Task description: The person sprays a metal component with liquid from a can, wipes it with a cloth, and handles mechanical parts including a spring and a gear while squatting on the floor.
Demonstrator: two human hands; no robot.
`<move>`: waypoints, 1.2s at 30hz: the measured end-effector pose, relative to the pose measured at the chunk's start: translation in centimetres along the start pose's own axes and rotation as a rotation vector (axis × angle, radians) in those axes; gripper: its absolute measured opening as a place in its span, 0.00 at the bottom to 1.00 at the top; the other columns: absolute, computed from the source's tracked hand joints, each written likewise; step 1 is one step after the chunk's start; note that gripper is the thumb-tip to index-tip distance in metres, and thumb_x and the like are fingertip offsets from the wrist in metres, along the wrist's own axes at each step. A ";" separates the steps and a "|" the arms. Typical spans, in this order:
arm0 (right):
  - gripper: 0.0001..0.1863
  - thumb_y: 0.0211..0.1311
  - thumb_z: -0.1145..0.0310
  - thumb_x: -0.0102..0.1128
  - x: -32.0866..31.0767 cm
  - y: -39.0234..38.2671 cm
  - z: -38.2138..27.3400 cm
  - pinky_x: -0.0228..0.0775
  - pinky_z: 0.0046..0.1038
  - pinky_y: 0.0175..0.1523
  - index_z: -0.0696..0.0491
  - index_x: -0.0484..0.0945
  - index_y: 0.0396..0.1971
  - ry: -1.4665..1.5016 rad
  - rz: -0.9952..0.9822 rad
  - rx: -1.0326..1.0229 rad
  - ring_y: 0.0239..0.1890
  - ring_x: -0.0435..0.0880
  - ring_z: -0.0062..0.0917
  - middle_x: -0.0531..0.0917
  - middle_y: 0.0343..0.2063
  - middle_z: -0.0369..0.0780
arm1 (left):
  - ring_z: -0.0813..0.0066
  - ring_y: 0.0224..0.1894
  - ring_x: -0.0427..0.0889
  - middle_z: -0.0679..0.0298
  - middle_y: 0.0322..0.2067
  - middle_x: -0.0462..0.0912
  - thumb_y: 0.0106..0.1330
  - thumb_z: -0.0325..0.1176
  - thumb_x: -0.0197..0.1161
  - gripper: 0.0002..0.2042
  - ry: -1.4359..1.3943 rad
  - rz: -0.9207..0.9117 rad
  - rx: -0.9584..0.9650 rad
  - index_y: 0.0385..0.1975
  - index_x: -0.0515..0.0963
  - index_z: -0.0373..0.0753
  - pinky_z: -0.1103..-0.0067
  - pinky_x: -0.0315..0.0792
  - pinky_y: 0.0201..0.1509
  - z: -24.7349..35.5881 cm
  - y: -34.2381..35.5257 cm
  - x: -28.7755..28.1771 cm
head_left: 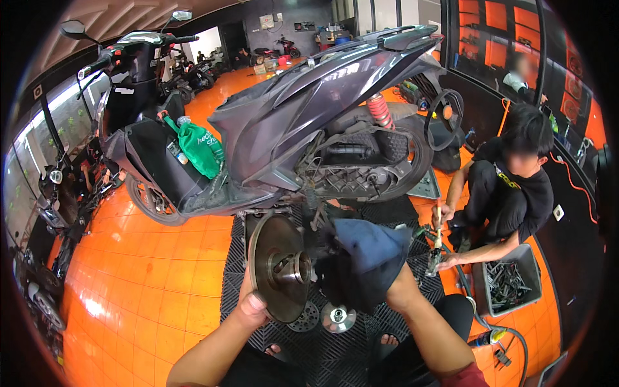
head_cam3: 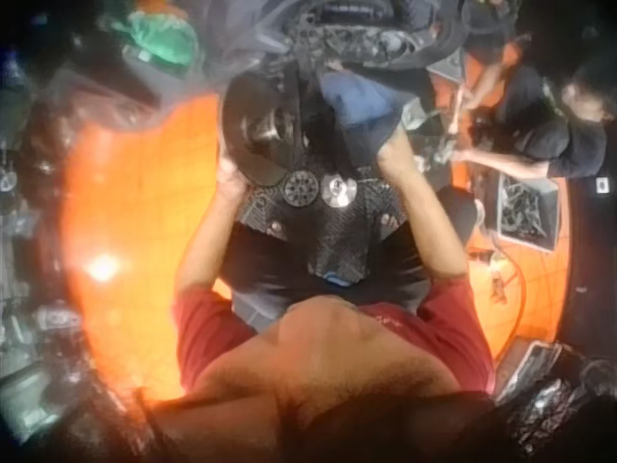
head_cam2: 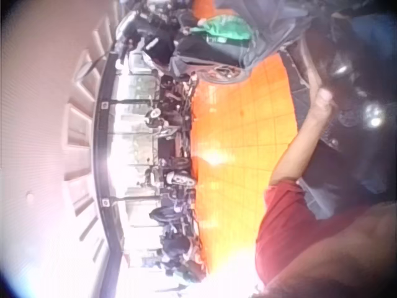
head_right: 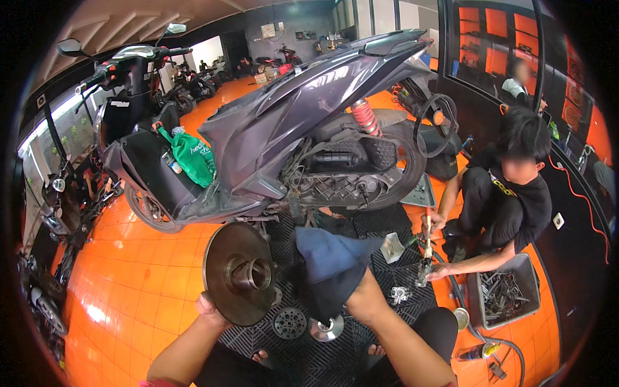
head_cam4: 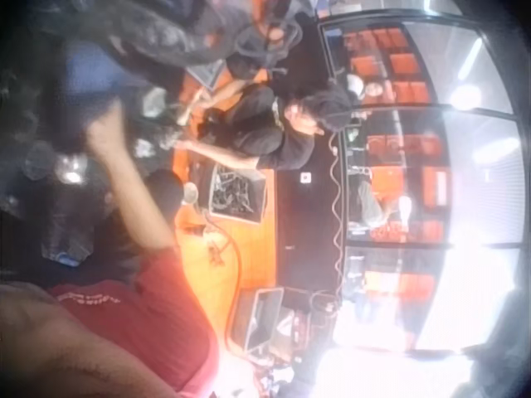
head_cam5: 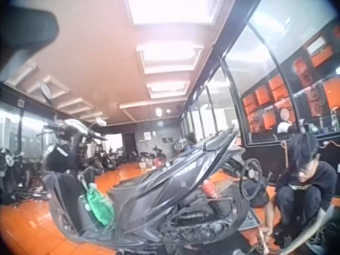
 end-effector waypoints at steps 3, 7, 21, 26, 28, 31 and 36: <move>0.32 0.52 0.63 0.71 3.1 -0.6 -2.7 0.71 0.38 0.61 0.56 0.73 0.58 -0.572 -0.056 -0.416 0.57 0.79 0.35 0.79 0.54 0.43 | 0.57 0.74 0.54 0.50 0.73 0.48 0.41 0.69 0.72 0.68 0.061 -0.118 -0.045 0.75 0.39 0.36 0.64 0.48 0.76 -1.1 0.3 1.1; 0.25 0.41 0.61 0.72 6.6 -2.3 -5.3 0.75 0.37 0.54 0.50 0.82 0.45 -0.948 -0.208 -0.632 0.47 0.82 0.39 0.84 0.42 0.40 | 0.57 0.76 0.48 0.48 0.75 0.41 0.51 0.71 0.64 0.64 0.386 -0.413 -0.101 0.75 0.37 0.34 0.65 0.51 0.75 -1.6 -0.2 3.7; 0.18 0.54 0.61 0.66 8.1 -1.7 -1.4 0.78 0.37 0.42 0.52 0.80 0.43 -0.833 -0.233 -0.474 0.40 0.84 0.41 0.83 0.41 0.43 | 0.45 0.73 0.50 0.43 0.70 0.49 0.43 0.62 0.72 0.63 0.805 -0.491 0.029 0.74 0.43 0.34 0.60 0.49 0.74 -2.3 -0.4 3.9; 0.20 0.63 0.61 0.59 8.0 -2.5 1.3 0.79 0.35 0.47 0.56 0.76 0.52 -0.400 -0.232 -0.173 0.46 0.85 0.37 0.83 0.46 0.45 | 0.34 0.69 0.57 0.40 0.68 0.52 0.31 0.57 0.79 0.64 1.021 -0.540 0.335 0.73 0.54 0.39 0.53 0.56 0.70 1.0 -1.3 5.8; 0.22 0.68 0.58 0.58 10.1 -4.3 7.9 0.79 0.30 0.50 0.56 0.74 0.57 0.310 -0.354 0.479 0.48 0.84 0.27 0.82 0.49 0.43 | 0.34 0.68 0.59 0.39 0.66 0.58 0.28 0.62 0.79 0.59 1.064 -0.587 0.458 0.69 0.65 0.45 0.46 0.56 0.68 1.4 -1.8 6.9; 0.26 0.71 0.53 0.57 12.0 -9.0 9.0 0.80 0.30 0.54 0.54 0.71 0.60 0.821 -0.580 0.910 0.51 0.83 0.26 0.79 0.55 0.42 | 0.31 0.65 0.63 0.43 0.66 0.61 0.46 0.68 0.70 0.49 1.302 -0.828 0.693 0.65 0.68 0.44 0.44 0.60 0.64 1.2 -4.6 9.7; 0.22 0.67 0.66 0.61 9.8 -6.0 4.7 0.78 0.28 0.55 0.56 0.73 0.59 0.611 -0.560 0.664 0.52 0.82 0.24 0.82 0.52 0.41 | 0.38 0.68 0.61 0.42 0.68 0.57 0.37 0.71 0.71 0.58 0.873 -0.412 0.663 0.68 0.61 0.41 0.51 0.56 0.70 2.8 -2.4 5.5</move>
Point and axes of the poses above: each hand's wrist, its own y-axis towards the middle knuckle, its own x-axis out of the palm, z = x × y, the point moved 10 cm from there along y, towards the middle knuckle
